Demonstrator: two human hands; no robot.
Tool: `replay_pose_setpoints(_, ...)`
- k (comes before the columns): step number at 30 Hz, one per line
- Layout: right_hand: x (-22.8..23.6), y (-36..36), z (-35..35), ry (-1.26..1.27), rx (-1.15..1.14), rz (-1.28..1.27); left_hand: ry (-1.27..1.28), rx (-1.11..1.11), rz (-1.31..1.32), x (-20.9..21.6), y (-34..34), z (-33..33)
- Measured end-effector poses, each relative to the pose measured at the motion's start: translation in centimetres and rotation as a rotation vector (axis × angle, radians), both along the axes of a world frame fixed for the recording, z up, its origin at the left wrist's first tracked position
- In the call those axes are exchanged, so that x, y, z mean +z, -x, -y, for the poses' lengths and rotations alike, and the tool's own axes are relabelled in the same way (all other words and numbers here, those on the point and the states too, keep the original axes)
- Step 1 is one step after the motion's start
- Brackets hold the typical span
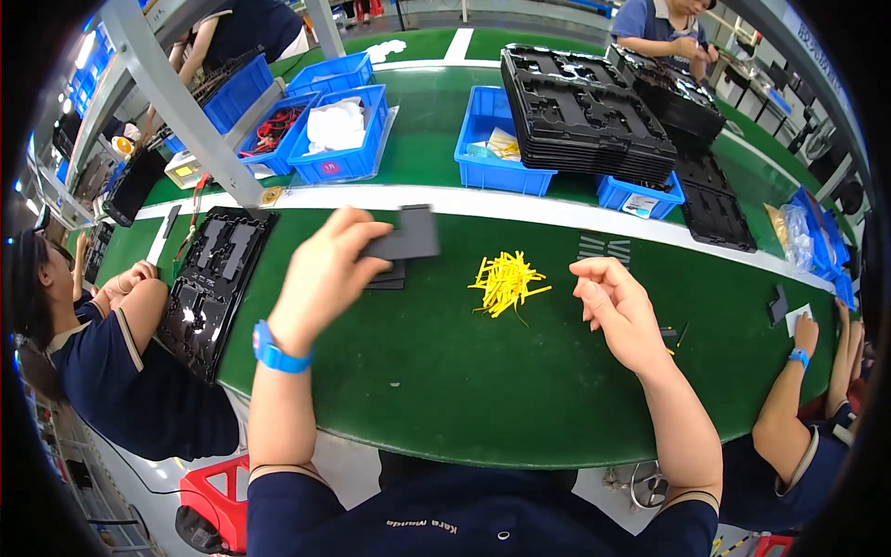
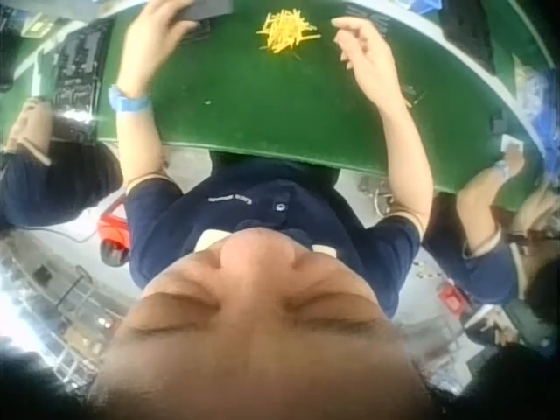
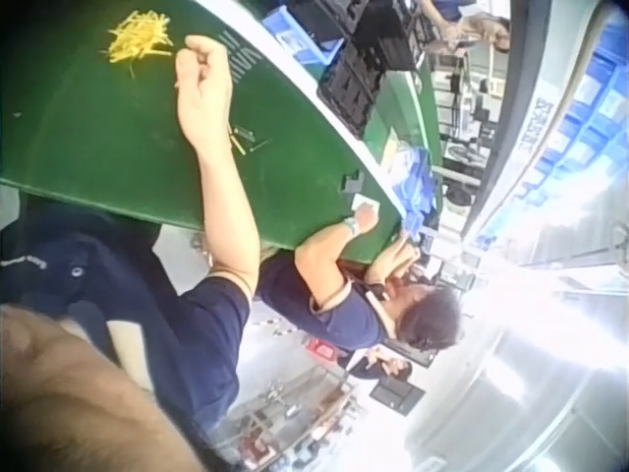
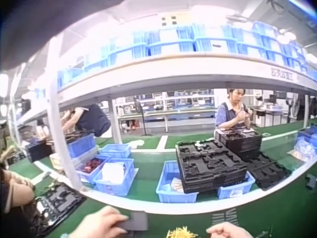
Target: The person assembles black plastic housing parts with internal components and yellow wires by hand.
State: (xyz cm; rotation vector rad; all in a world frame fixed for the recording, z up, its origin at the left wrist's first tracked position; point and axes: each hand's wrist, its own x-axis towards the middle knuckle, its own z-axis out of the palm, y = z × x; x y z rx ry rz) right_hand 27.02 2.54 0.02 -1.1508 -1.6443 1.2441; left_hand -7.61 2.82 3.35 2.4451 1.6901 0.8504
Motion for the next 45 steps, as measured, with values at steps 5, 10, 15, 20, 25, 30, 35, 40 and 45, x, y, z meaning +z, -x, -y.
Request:
replay_pose_setpoints(5, -0.1, 0.3, -0.1, 0.016, 0.017, 0.017, 0.191, 0.086, 0.005, -0.8, 4.9, 0.3)
replay_pose_setpoints(10, 1.3, -1.0, -0.9, -0.066, -0.045, 0.023, 0.164, 0.065, 0.032, -1.5, 5.1, 0.3)
replay_pose_setpoints(15, 2.6, -5.6, -3.4, -0.238, -0.274, 0.126, 0.253, 0.098, 0.033, -2.9, 6.2, -0.3)
replay_pose_setpoints(20, 2.3, -11.3, -4.2, -0.171, -0.264, 0.38, 0.277, 0.12, 0.039, -2.3, 4.9, 0.0)
replay_pose_setpoints(25, 2.2, -13.9, -4.5, 0.098, 0.067, 0.674, 0.017, 0.169, 0.051, -2.0, 5.6, 0.1)
replay_pose_setpoints(30, 2.9, -9.6, -3.1, 0.067, 0.291, 0.94, -0.082, 0.015, 0.199, -2.5, 3.1, -0.8)
replay_pose_setpoints(35, 1.8, -7.6, -1.8, -0.138, 0.421, 0.931, -0.243, -0.464, 0.147, -3.2, -4.9, -0.5)
replay_pose_setpoints(40, -0.4, -4.0, -2.4, -0.42, 0.373, 0.503, -0.042, -0.519, 0.327, -5.1, -11.2, 2.0)
replay_pose_setpoints(45, -0.2, -2.4, -0.4, -0.52, 0.382, 0.303, 0.104, -0.491, 0.343, -5.7, -13.4, 2.6)
